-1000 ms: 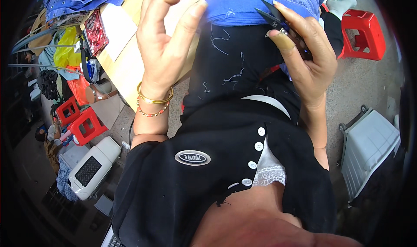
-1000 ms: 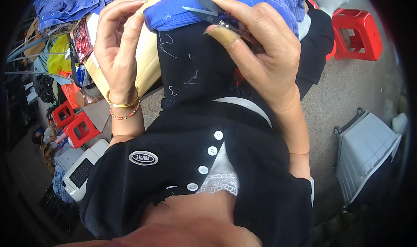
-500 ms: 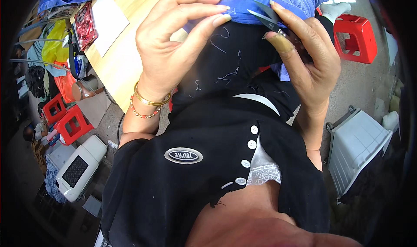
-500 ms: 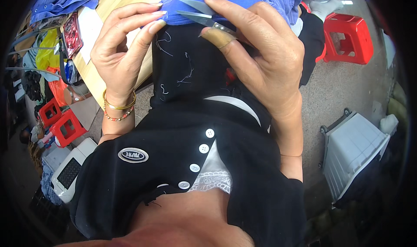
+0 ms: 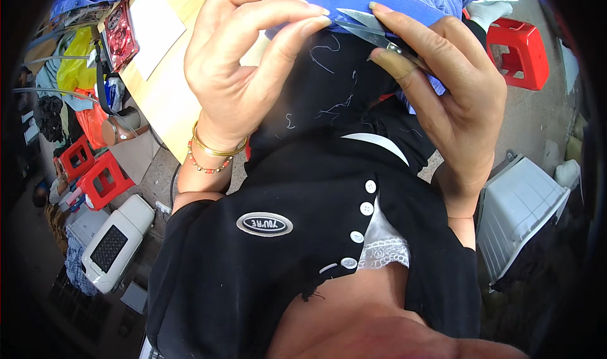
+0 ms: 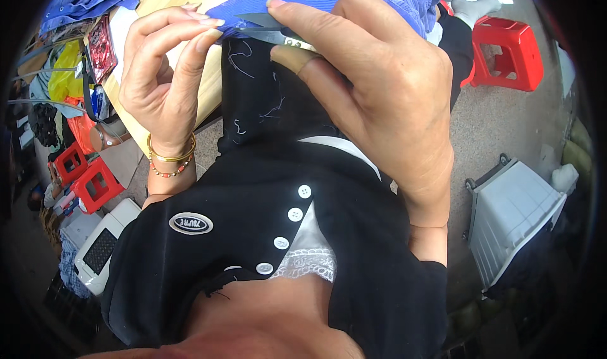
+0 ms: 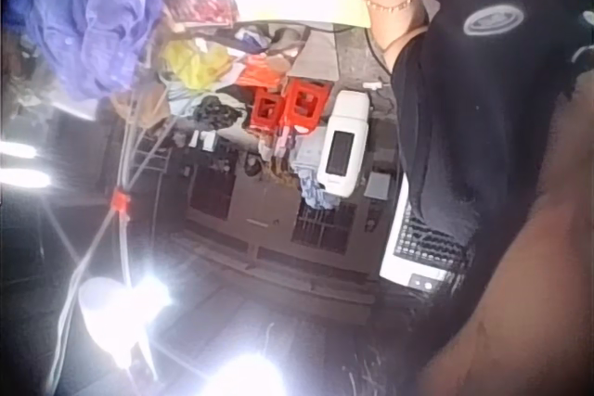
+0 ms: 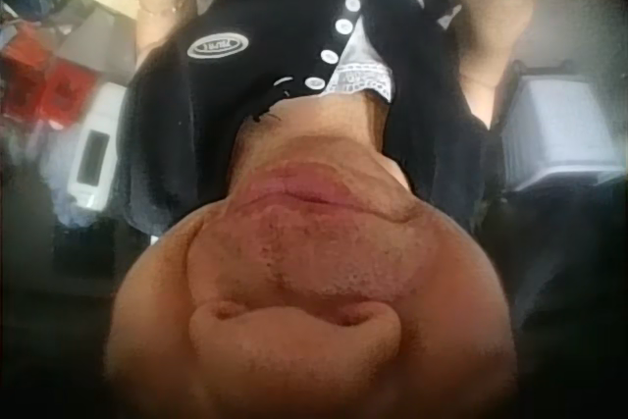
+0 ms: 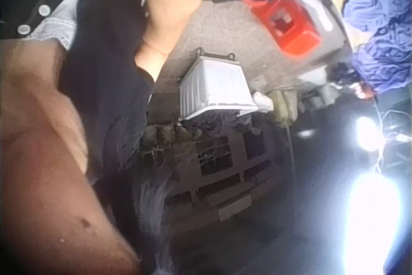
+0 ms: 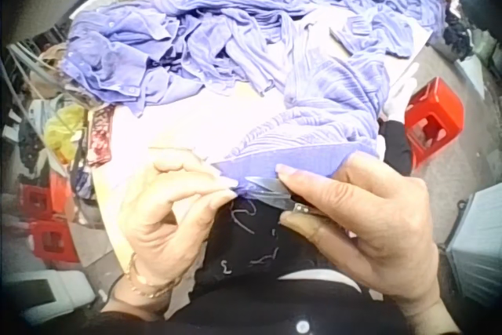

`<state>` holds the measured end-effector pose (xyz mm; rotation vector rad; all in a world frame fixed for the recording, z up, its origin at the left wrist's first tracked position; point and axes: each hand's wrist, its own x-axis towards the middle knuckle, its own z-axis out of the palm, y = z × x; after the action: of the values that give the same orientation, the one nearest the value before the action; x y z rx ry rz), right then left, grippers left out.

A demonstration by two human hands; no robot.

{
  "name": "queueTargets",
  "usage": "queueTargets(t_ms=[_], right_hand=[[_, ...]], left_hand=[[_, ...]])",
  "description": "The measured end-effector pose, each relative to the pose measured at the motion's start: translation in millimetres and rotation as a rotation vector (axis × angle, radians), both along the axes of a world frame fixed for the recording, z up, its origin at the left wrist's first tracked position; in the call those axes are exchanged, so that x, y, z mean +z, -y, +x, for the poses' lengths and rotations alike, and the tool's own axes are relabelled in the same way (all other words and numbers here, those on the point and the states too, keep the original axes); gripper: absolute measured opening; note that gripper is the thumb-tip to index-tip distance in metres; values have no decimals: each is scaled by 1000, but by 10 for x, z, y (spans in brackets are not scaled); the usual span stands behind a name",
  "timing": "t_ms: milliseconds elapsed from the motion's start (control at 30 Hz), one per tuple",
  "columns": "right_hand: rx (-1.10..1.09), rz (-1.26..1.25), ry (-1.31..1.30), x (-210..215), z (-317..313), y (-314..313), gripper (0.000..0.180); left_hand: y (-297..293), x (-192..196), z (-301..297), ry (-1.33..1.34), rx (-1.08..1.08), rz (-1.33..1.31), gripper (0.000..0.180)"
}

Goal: Trimming excess threads from blue fabric garments using specialized snips.

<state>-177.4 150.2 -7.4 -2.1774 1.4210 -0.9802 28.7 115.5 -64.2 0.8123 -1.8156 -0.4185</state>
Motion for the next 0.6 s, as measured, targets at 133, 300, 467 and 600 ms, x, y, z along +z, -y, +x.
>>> queueTargets(t_ms=[133,300,467,600], right_hand=[[11,-1,-1,-25,-13,12,41],[43,-26,19,-73,-5,20,39],[15,-4,49,-77,-34,22,37],[-94,-32,148,-242,-151,94,42]], left_hand=[[-18,10,-4,8,29,1,15],[-38,27,-3,4,22,11,15],[33,-59,90,-161,-102,23,13],[139,-115,140,-267,-112,472,32]])
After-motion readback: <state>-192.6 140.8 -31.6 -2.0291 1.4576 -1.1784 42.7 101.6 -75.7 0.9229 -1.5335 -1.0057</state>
